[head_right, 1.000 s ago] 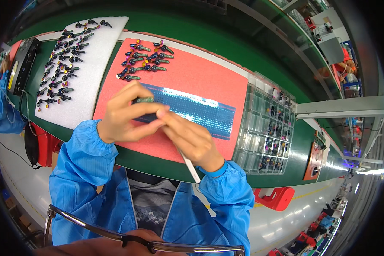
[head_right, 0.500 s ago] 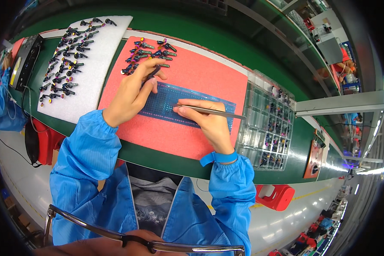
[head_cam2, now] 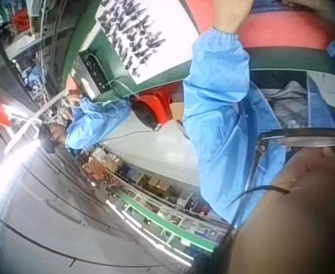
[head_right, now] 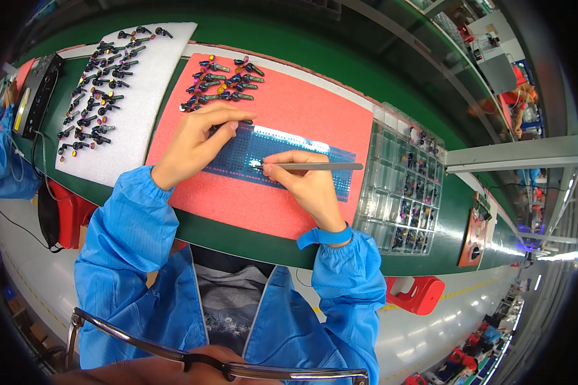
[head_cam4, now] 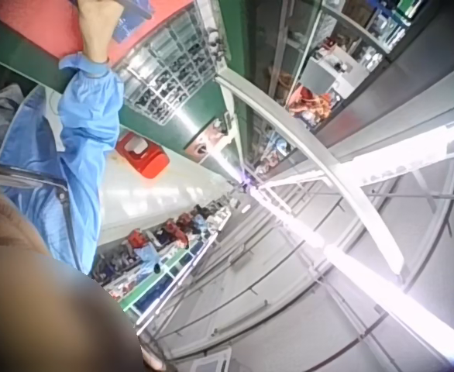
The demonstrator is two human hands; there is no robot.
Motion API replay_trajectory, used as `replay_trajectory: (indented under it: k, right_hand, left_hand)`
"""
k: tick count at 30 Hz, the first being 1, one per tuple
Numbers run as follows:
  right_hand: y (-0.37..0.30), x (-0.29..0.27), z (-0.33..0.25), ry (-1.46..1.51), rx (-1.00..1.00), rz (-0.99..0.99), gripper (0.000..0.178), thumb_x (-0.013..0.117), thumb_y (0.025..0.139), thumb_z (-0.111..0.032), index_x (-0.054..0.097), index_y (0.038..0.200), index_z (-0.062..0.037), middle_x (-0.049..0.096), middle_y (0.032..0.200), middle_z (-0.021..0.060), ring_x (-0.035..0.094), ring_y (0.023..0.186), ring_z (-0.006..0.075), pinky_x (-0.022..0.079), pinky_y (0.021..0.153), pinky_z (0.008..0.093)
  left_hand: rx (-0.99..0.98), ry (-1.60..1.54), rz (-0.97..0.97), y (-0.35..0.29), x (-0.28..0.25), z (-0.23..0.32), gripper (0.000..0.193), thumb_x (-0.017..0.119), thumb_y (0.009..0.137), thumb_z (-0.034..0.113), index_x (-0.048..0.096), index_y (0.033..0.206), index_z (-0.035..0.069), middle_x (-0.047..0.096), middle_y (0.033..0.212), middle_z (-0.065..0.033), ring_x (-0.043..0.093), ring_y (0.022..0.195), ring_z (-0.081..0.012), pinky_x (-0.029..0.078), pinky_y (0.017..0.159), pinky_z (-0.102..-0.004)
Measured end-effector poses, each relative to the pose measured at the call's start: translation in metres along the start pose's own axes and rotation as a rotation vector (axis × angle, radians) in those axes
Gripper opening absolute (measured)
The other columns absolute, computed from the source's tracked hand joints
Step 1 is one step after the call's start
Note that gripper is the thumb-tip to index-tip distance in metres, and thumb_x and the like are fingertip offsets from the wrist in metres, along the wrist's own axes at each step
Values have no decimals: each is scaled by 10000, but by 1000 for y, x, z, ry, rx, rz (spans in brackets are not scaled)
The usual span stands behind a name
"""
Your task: Assembling small electronic components on an assembly line using a marking tool.
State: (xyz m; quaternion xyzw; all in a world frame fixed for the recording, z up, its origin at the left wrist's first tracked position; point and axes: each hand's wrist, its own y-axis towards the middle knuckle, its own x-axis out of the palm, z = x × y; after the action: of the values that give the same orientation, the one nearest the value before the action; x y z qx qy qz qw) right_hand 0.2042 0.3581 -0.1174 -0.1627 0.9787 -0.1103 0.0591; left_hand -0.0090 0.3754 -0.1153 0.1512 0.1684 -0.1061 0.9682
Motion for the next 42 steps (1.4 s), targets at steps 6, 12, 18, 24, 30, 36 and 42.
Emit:
replay_trajectory:
  k: [6,12,18,24,30,36,42]
  right_hand:
    - [-1,2,-2,-33,-12,5,130,682,767,-35,680,885,18,678,802,84,624,744,111,500,674,216]
    - [0,0,1,9,4,-8,123,678,769,-31,680,881,18,676,802,80,621,743,110,495,674,213]
    - [1,-1,0,82,19,-37,107,662,782,-20,672,875,31,676,825,90,627,764,121,500,698,224]
    - [-1,-3,-2,91,-8,-60,116,660,788,-23,666,886,39,675,837,100,631,783,135,501,729,236]
    - [-6,-6,-10,259,-109,43,118,631,810,-8,649,910,51,667,889,144,636,836,170,504,795,274]
    - [-9,-2,-10,389,-394,62,81,557,851,40,587,923,61,641,985,212,621,967,272,501,873,359]
    - [-11,1,-8,325,-519,26,102,523,841,106,564,926,70,610,942,166,605,1003,312,491,899,365]
  left_hand:
    - [53,-4,6,-3,10,-1,257,520,804,-8,607,1045,-1,624,941,-158,622,824,-278,486,721,-345]
    - [126,82,-70,-1,5,0,231,556,781,-18,617,1003,-3,634,952,-127,615,875,-273,485,773,-343]
    - [149,48,-14,-1,8,3,214,547,769,-35,618,969,-10,621,921,-150,615,840,-295,487,730,-349]
    - [154,51,-9,0,6,2,218,562,765,-34,617,974,-11,627,920,-154,622,828,-283,492,708,-335]
    - [-10,-124,-48,-2,7,2,246,594,787,-19,613,1032,-11,643,953,-124,631,876,-200,499,769,-301]
    - [-212,-449,-133,-3,0,14,220,592,808,-35,614,1027,-41,640,994,-98,621,938,-161,486,862,-277]
    - [-236,-484,-157,-4,0,16,217,615,809,-14,621,1025,-35,641,992,-102,624,938,-162,492,851,-269]
